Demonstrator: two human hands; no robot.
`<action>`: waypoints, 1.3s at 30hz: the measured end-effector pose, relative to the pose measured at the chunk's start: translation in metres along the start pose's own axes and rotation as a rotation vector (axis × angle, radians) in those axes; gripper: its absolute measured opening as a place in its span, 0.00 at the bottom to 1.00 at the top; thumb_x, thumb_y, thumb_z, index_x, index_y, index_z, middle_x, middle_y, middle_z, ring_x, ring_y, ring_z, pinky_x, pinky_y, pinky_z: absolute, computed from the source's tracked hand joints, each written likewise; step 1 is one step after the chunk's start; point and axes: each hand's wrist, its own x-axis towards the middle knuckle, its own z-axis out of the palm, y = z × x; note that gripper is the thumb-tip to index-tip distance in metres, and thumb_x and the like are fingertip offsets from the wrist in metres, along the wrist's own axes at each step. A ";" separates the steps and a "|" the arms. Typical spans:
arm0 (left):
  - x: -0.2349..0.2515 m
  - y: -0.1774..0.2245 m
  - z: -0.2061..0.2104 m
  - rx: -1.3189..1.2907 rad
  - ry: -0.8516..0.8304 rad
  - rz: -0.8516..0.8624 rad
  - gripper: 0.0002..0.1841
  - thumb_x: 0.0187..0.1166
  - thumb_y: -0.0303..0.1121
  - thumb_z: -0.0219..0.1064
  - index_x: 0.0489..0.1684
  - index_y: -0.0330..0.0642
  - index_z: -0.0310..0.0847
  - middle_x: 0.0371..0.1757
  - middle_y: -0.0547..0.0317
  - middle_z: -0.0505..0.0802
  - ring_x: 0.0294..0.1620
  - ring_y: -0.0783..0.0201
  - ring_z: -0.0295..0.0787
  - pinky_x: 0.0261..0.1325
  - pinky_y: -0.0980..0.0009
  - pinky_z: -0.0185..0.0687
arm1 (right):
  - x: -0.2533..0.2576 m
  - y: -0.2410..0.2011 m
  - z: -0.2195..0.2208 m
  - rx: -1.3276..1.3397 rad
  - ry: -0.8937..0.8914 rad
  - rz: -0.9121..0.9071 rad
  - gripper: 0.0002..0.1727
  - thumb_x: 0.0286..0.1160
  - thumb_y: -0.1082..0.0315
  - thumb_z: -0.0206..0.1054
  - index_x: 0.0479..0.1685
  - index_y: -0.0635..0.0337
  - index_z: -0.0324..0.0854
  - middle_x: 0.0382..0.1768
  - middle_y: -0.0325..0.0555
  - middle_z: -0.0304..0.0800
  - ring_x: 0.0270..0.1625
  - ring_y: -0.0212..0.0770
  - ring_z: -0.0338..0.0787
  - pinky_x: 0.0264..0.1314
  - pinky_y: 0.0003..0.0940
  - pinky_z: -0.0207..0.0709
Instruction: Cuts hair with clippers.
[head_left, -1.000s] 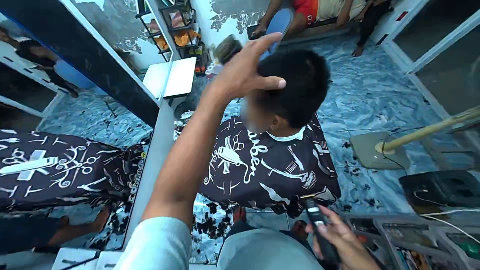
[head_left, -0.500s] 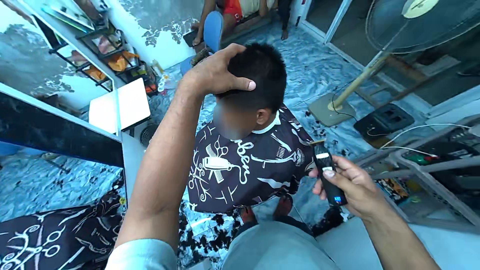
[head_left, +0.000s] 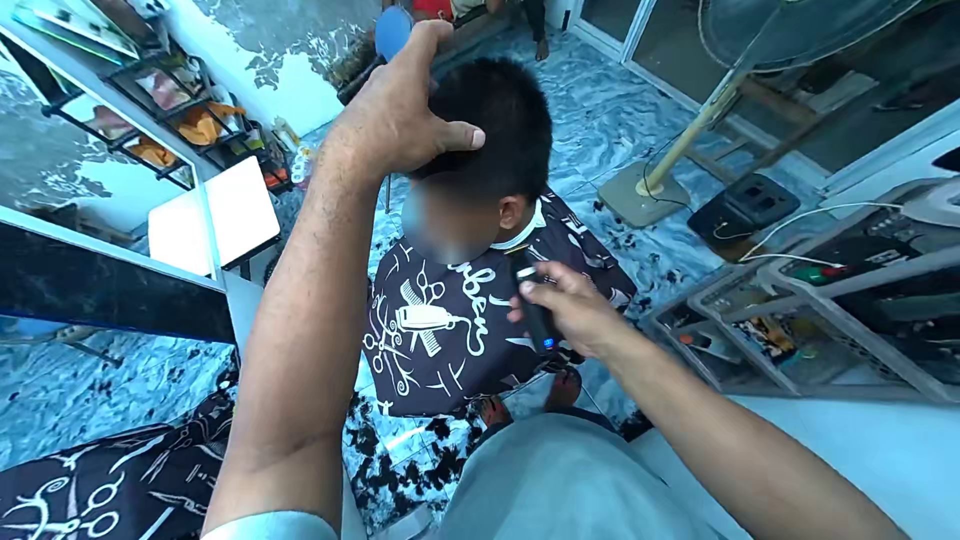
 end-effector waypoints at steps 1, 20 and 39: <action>0.002 -0.001 0.002 -0.006 -0.005 -0.025 0.54 0.62 0.53 0.84 0.92 0.59 0.52 0.72 0.48 0.85 0.65 0.51 0.87 0.67 0.46 0.83 | 0.007 0.005 0.010 0.043 -0.010 0.061 0.21 0.88 0.65 0.61 0.76 0.58 0.68 0.48 0.59 0.92 0.43 0.56 0.95 0.43 0.51 0.92; 0.010 0.001 0.010 -0.037 -0.006 -0.052 0.54 0.60 0.49 0.86 0.90 0.59 0.54 0.69 0.50 0.86 0.57 0.56 0.92 0.61 0.51 0.89 | 0.045 -0.016 0.028 0.194 0.059 0.052 0.15 0.77 0.62 0.73 0.50 0.65 0.81 0.37 0.58 0.91 0.27 0.52 0.93 0.27 0.46 0.91; 0.013 0.003 0.008 -0.004 -0.022 -0.058 0.54 0.59 0.51 0.86 0.90 0.59 0.54 0.68 0.49 0.86 0.58 0.56 0.90 0.61 0.50 0.87 | 0.040 -0.035 0.037 0.245 0.070 0.060 0.17 0.76 0.63 0.74 0.53 0.67 0.79 0.38 0.61 0.90 0.28 0.54 0.93 0.26 0.47 0.91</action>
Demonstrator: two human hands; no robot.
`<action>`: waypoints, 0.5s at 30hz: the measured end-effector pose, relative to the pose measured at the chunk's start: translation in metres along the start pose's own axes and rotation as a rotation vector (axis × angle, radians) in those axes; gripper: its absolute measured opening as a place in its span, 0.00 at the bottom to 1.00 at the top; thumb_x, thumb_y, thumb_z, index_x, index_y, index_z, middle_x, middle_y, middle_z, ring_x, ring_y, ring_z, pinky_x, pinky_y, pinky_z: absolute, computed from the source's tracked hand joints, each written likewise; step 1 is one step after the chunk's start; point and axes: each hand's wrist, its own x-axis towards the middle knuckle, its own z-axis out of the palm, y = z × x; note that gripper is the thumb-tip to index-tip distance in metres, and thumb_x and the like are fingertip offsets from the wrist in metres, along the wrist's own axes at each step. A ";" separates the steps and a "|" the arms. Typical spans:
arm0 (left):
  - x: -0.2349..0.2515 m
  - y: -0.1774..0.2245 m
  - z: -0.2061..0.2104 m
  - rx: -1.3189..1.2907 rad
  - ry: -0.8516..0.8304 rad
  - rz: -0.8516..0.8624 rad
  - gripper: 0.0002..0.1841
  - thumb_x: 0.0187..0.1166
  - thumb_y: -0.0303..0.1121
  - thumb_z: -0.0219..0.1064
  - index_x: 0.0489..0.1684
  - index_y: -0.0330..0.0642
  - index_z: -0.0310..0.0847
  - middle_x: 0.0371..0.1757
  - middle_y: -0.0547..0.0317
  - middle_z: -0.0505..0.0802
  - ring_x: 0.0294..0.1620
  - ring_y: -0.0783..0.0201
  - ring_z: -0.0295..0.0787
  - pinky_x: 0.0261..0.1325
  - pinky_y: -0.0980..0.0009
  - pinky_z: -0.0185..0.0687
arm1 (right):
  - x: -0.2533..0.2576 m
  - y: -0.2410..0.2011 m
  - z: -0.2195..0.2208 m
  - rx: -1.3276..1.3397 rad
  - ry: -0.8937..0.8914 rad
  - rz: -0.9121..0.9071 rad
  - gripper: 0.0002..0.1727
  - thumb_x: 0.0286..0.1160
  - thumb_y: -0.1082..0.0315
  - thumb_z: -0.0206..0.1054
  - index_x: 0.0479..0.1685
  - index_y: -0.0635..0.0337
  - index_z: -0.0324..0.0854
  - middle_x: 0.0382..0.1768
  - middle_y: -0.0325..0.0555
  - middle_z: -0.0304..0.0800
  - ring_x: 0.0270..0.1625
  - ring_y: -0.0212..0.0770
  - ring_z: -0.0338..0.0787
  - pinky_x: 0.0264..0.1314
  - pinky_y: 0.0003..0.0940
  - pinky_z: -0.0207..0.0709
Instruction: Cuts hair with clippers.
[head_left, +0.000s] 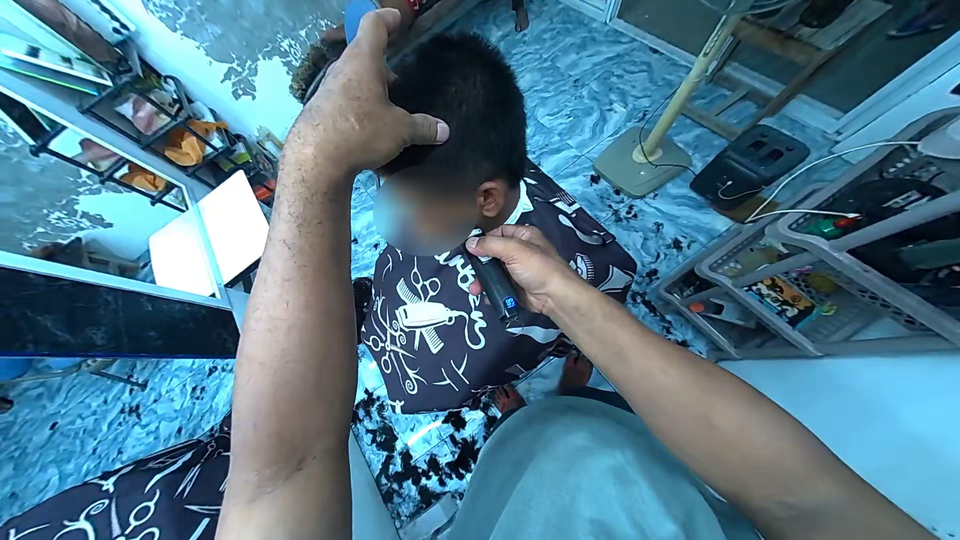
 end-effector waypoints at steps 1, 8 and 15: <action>0.001 0.000 0.000 -0.003 -0.002 -0.002 0.54 0.59 0.51 0.86 0.90 0.60 0.54 0.69 0.49 0.86 0.58 0.56 0.90 0.61 0.50 0.87 | 0.000 -0.001 0.000 0.002 0.003 0.000 0.17 0.76 0.63 0.73 0.53 0.67 0.79 0.38 0.61 0.90 0.28 0.53 0.93 0.26 0.47 0.91; 0.003 -0.001 0.000 -0.031 -0.006 -0.005 0.54 0.58 0.49 0.87 0.89 0.59 0.56 0.70 0.48 0.85 0.61 0.54 0.90 0.62 0.49 0.87 | -0.002 -0.003 0.003 -0.014 0.008 -0.026 0.17 0.77 0.63 0.73 0.53 0.67 0.79 0.37 0.60 0.90 0.28 0.52 0.93 0.26 0.46 0.91; 0.005 -0.003 -0.001 -0.019 -0.011 0.007 0.54 0.57 0.51 0.87 0.89 0.60 0.55 0.70 0.49 0.85 0.61 0.54 0.89 0.62 0.50 0.87 | -0.003 -0.003 0.005 0.023 0.006 -0.044 0.17 0.75 0.65 0.74 0.52 0.67 0.77 0.35 0.60 0.89 0.25 0.51 0.92 0.26 0.46 0.91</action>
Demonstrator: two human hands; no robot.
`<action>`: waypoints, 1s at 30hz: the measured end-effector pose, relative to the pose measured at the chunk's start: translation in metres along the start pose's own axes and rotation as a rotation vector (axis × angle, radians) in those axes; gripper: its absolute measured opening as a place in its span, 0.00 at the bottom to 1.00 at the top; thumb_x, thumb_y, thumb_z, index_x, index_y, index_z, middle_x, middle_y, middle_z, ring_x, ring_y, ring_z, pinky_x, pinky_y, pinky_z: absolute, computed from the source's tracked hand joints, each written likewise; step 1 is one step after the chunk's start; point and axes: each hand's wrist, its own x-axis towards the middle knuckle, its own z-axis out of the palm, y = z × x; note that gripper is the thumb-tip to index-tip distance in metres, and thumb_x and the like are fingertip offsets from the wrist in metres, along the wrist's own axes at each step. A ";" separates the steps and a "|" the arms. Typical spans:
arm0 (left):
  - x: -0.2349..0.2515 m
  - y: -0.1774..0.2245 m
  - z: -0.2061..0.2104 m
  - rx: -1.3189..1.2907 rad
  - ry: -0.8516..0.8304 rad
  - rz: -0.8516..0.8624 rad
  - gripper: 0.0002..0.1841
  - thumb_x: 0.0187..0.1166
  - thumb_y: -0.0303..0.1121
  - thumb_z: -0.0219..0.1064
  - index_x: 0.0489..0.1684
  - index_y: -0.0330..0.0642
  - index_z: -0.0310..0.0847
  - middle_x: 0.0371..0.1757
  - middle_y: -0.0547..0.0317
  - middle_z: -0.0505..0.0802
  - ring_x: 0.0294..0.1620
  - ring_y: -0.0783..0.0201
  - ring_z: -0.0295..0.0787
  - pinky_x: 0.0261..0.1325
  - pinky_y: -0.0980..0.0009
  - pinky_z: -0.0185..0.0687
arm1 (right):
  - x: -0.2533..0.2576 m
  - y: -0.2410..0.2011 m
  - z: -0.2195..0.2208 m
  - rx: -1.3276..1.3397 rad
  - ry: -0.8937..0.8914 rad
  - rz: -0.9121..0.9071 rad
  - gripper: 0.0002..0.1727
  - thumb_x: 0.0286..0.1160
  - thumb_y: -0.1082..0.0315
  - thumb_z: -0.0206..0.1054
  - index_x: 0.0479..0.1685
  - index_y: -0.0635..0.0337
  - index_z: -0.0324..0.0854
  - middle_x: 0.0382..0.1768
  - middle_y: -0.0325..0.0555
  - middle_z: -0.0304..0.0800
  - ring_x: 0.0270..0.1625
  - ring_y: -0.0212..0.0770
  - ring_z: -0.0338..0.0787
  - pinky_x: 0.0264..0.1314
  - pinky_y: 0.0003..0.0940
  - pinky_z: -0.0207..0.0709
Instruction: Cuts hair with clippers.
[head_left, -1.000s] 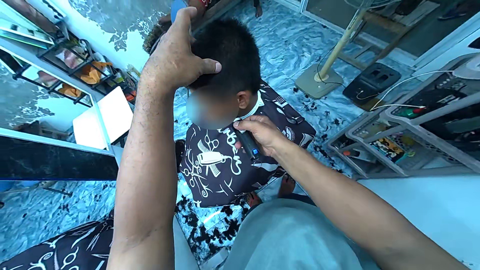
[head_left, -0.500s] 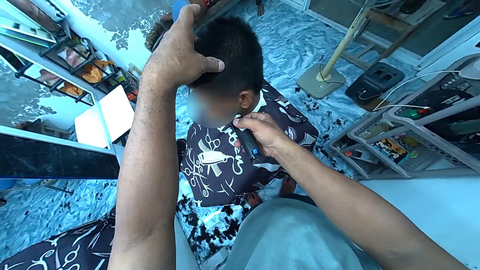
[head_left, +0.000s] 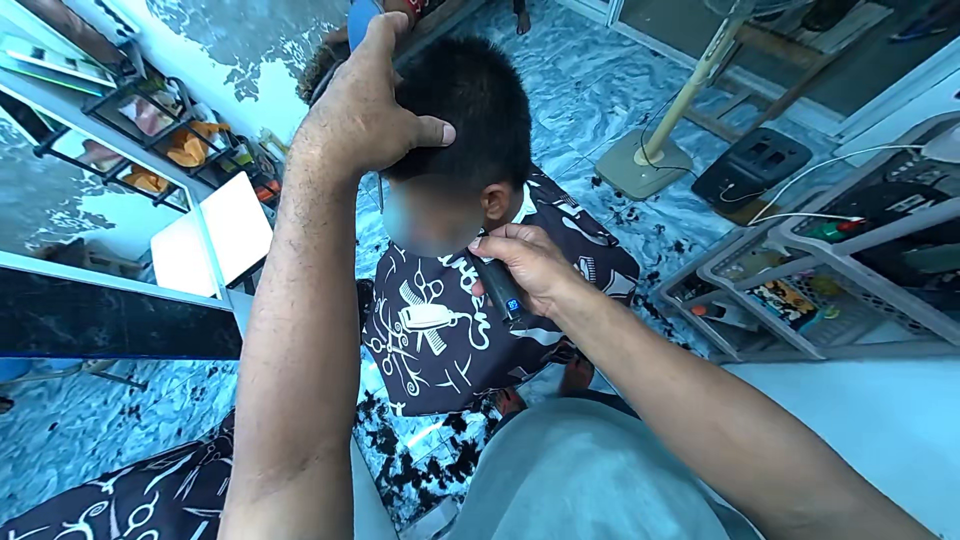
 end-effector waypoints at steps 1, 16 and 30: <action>0.001 -0.001 0.000 -0.001 0.000 0.004 0.54 0.57 0.51 0.87 0.89 0.60 0.56 0.70 0.49 0.85 0.60 0.54 0.89 0.62 0.49 0.87 | 0.000 0.001 0.000 -0.002 0.005 0.008 0.16 0.75 0.65 0.74 0.52 0.67 0.78 0.35 0.60 0.89 0.24 0.51 0.92 0.25 0.46 0.91; 0.003 -0.002 0.001 -0.019 -0.005 0.008 0.55 0.56 0.50 0.88 0.89 0.61 0.56 0.70 0.49 0.86 0.62 0.55 0.89 0.64 0.51 0.86 | -0.002 0.000 0.002 -0.019 0.005 -0.017 0.15 0.77 0.62 0.73 0.50 0.65 0.79 0.33 0.58 0.89 0.22 0.49 0.90 0.23 0.44 0.90; 0.004 -0.003 0.000 -0.041 -0.015 0.013 0.54 0.57 0.49 0.88 0.89 0.61 0.57 0.69 0.50 0.86 0.61 0.56 0.89 0.63 0.53 0.87 | 0.001 -0.001 0.004 -0.015 -0.007 -0.091 0.15 0.75 0.67 0.74 0.52 0.66 0.77 0.37 0.58 0.88 0.26 0.52 0.92 0.27 0.47 0.93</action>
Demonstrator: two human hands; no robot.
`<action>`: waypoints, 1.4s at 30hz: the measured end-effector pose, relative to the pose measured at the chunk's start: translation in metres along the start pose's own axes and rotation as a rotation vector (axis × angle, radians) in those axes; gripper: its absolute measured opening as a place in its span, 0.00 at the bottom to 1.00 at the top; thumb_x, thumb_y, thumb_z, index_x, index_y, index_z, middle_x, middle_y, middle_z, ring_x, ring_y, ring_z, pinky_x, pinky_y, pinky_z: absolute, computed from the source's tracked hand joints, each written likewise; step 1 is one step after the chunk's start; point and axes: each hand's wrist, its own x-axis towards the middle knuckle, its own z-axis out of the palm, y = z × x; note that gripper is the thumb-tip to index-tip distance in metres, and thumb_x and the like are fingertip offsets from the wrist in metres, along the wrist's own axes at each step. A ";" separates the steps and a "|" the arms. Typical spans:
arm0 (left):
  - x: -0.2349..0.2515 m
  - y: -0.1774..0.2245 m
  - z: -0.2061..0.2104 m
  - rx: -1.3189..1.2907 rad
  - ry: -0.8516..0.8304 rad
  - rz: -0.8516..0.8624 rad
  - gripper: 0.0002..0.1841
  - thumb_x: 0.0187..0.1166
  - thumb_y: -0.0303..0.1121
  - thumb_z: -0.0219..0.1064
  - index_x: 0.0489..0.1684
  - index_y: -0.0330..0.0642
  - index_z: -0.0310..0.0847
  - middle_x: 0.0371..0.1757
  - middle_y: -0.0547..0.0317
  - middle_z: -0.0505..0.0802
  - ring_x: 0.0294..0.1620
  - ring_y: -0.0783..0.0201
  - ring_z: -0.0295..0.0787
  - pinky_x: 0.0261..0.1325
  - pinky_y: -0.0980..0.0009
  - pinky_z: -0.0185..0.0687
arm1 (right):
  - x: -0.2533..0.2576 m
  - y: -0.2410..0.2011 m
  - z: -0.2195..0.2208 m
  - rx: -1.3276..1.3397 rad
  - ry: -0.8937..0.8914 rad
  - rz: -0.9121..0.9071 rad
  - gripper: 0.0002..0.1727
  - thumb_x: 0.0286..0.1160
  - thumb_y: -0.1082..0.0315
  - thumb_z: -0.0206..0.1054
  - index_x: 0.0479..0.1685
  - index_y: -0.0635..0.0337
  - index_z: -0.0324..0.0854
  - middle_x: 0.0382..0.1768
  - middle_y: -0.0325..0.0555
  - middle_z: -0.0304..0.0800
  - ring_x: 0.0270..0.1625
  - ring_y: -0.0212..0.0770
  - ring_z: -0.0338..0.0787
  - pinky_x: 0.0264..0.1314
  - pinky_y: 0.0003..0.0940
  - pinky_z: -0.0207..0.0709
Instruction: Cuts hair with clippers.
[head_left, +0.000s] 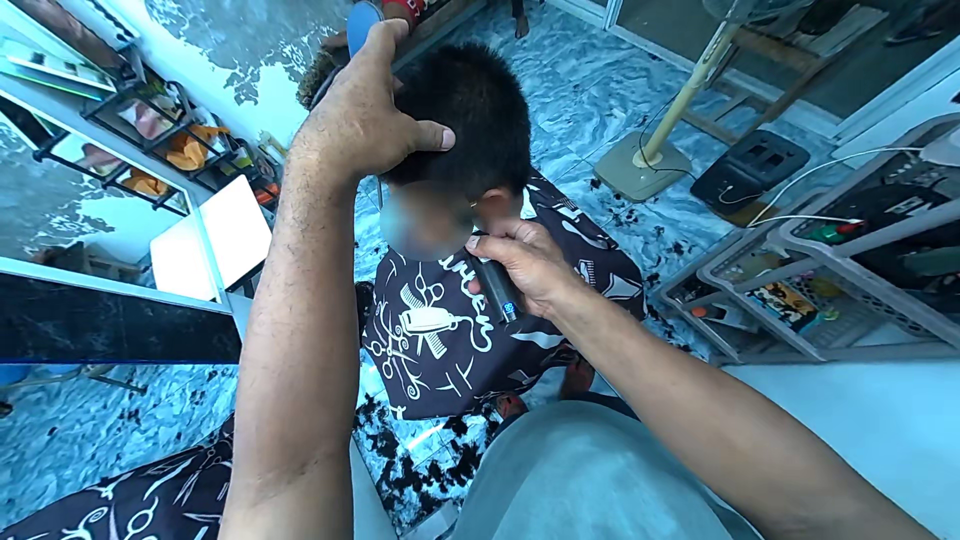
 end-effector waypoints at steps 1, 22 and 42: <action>0.000 0.001 0.000 0.001 -0.003 -0.002 0.54 0.57 0.49 0.88 0.89 0.61 0.57 0.69 0.50 0.86 0.61 0.56 0.89 0.63 0.52 0.87 | 0.000 0.000 0.000 -0.011 -0.001 0.005 0.16 0.75 0.68 0.75 0.52 0.66 0.77 0.36 0.58 0.88 0.26 0.52 0.92 0.27 0.47 0.93; 0.003 -0.001 -0.001 -0.006 -0.008 -0.002 0.54 0.56 0.50 0.88 0.88 0.62 0.57 0.68 0.49 0.87 0.60 0.55 0.90 0.61 0.51 0.88 | 0.001 0.003 0.000 -0.081 -0.025 -0.165 0.16 0.75 0.67 0.75 0.54 0.63 0.77 0.36 0.56 0.88 0.24 0.50 0.91 0.26 0.45 0.92; 0.006 -0.001 -0.001 0.002 -0.020 0.003 0.54 0.55 0.50 0.88 0.88 0.61 0.57 0.67 0.50 0.87 0.59 0.56 0.91 0.61 0.52 0.88 | 0.000 0.002 0.002 -0.147 0.010 -0.133 0.15 0.74 0.68 0.75 0.51 0.65 0.78 0.34 0.56 0.89 0.24 0.51 0.92 0.25 0.47 0.92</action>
